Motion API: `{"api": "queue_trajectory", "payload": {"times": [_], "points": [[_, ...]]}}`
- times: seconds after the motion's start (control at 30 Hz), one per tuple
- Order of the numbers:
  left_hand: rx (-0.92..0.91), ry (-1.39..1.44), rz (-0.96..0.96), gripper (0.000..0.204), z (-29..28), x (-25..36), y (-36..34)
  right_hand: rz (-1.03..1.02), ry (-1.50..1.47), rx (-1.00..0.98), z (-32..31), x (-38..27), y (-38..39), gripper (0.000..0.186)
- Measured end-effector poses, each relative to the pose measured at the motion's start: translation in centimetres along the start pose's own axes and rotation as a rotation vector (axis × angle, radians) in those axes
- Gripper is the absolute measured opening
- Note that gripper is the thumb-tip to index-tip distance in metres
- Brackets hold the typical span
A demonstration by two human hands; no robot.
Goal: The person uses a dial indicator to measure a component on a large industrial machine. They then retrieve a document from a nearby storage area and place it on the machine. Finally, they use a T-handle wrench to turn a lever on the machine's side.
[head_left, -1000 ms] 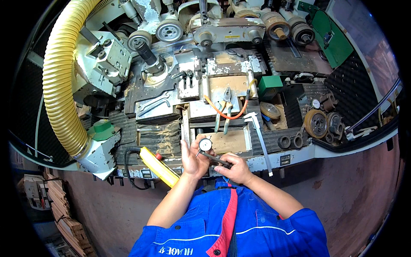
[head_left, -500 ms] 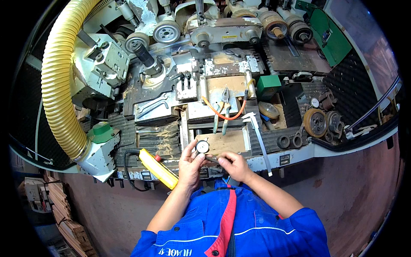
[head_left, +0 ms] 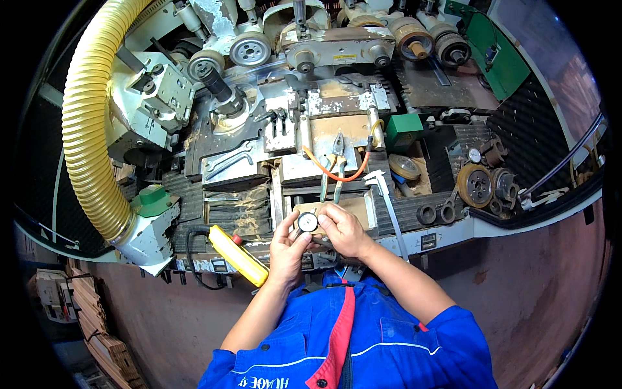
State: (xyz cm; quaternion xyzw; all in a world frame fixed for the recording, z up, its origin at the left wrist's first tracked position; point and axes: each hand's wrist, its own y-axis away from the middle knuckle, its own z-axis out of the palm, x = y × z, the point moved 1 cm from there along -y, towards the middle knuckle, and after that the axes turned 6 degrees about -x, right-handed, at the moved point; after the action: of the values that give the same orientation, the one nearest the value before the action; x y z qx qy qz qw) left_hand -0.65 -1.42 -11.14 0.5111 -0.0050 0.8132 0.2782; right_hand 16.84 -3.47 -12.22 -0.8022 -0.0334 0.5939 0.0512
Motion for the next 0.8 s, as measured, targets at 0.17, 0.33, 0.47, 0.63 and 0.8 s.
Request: {"api": "queue_trajectory", "payload": {"times": [0.17, 0.33, 0.47, 0.63, 0.8], "points": [[-0.02, -0.003, -0.003, 0.064, 0.0, -0.1, 0.1, 0.114, -0.183, -0.064, -0.4, -0.2, -0.3, 0.018], [-0.028, -0.011, -0.009, 0.064, 0.5, 0.4, 0.2, 0.144, -0.215, -0.083, -0.4, -0.2, -0.7, 0.022], [-0.029, -0.028, -0.021, 0.066, 0.4, 0.3, 0.2, 0.258, -0.32, -0.137, -0.2, 0.1, -1.0, 0.025], [-0.003, -0.064, -0.017, 0.065, 0.3, 0.0, 0.3, 0.492, -0.635, -0.153, 0.0, -0.3, -0.8, 0.028], [0.006, -0.076, -0.002, 0.063, -0.7, -0.2, 0.3, 0.395, -0.204, -0.224, -0.1, 2.2, 3.2, 0.038]]}}
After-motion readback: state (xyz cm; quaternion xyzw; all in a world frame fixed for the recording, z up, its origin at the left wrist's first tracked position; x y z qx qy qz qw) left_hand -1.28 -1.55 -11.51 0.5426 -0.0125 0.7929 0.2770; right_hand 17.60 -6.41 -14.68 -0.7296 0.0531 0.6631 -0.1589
